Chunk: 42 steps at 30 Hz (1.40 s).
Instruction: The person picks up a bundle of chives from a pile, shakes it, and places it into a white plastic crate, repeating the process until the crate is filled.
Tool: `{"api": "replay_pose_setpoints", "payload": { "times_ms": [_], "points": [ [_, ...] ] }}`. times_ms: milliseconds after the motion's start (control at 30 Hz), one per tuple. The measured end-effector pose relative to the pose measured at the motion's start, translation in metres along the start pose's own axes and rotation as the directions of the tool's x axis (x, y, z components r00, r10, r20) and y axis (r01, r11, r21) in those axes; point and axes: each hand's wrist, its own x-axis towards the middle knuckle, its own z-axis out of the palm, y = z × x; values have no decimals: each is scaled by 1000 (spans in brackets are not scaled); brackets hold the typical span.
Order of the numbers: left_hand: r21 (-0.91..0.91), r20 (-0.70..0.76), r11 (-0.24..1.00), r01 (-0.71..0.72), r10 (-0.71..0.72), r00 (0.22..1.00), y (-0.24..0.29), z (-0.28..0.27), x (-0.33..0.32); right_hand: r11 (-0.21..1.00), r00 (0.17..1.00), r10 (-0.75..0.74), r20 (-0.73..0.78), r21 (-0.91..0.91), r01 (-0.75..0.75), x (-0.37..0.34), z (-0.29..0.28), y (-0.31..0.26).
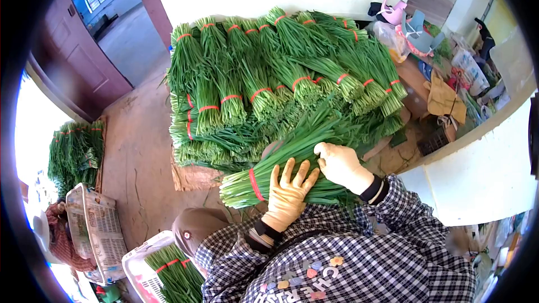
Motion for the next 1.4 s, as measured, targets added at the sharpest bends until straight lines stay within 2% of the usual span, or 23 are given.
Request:
{"api": "replay_pose_setpoints", "payload": {
  "times_ms": [133,267,333,400,467,533,600,667,700,733,800,933,967,1000,1067,1100,1133,1200,1233,1267,1300,1367,1400],
  "points": [
    [37,-26,999,-8,9,1000,1,3,1,995,1000,-1,-28,-95,-2,3,7,-1],
    [36,-7,999,-3,3,1000,1,2,1,987,949,-24,-314,-156,-26,7,5,19],
    [20,5,1000,5,-5,1000,0,0,0,963,941,117,-317,-194,-185,6,-24,36],
    [4,-1,1000,12,-12,1000,0,-1,0,897,953,92,-287,-391,-205,6,-61,55],
    [-8,-6,1000,21,-21,1000,-2,1,1,874,932,95,-350,-418,-246,12,-97,37],
    [27,-107,1000,-1,4,994,0,10,3,914,922,-1,-388,-375,-156,22,-105,13],
    [60,-131,997,-39,47,990,1,12,3,980,960,-183,-213,43,196,39,-92,-37],
    [71,4,997,-30,30,1000,4,12,5,924,935,-355,31,167,345,56,-55,-77],
    [57,-13,998,-13,14,1000,6,31,9,923,910,-325,258,297,245,63,-39,-98],
    [43,-33,999,5,-3,999,6,56,14,851,831,-510,224,274,448,71,-7,-102],
    [-63,48,994,85,-82,995,11,82,16,804,716,-564,412,76,590,83,24,-125],
    [-399,258,908,131,-26,966,-6,59,3,746,505,-302,808,-129,653,105,52,-159],
    [-453,48,890,52,-34,998,-6,86,6,694,511,-344,787,-153,703,104,55,-161],
    [-307,-71,951,27,-52,996,-2,71,5,671,486,-310,817,-174,721,106,47,-171],
    [-109,-158,993,-37,19,987,0,47,-9,692,486,-330,809,-142,708,112,36,-181],
    [-229,-165,969,-88,51,985,-2,32,-11,745,510,-337,791,-107,659,113,32,-183],
    [-173,-344,962,-213,143,928,-9,18,-21,804,531,-339,777,-54,592,115,30,-182],
    [-168,-493,924,-345,224,841,-22,-18,-48,867,615,-410,673,79,492,121,22,-170],
    [-222,-561,908,-355,178,808,-27,-29,-66,837,649,-519,556,178,517,124,18,-157],
    [-159,-667,966,-206,49,743,-32,-23,-80,787,664,-616,423,287,547,129,17,-147],
    [-313,-697,946,-87,-167,697,-40,-25,-97,798,702,-589,401,425,427,132,10,-144],
    [-629,-625,765,136,-602,497,-54,-38,-123,771,771,-518,371,592,233,132,-9,-163],
    [-736,-544,662,143,-704,456,-63,-36,-122,760,811,-470,349,627,171,130,-20,-178]
  ]
}}
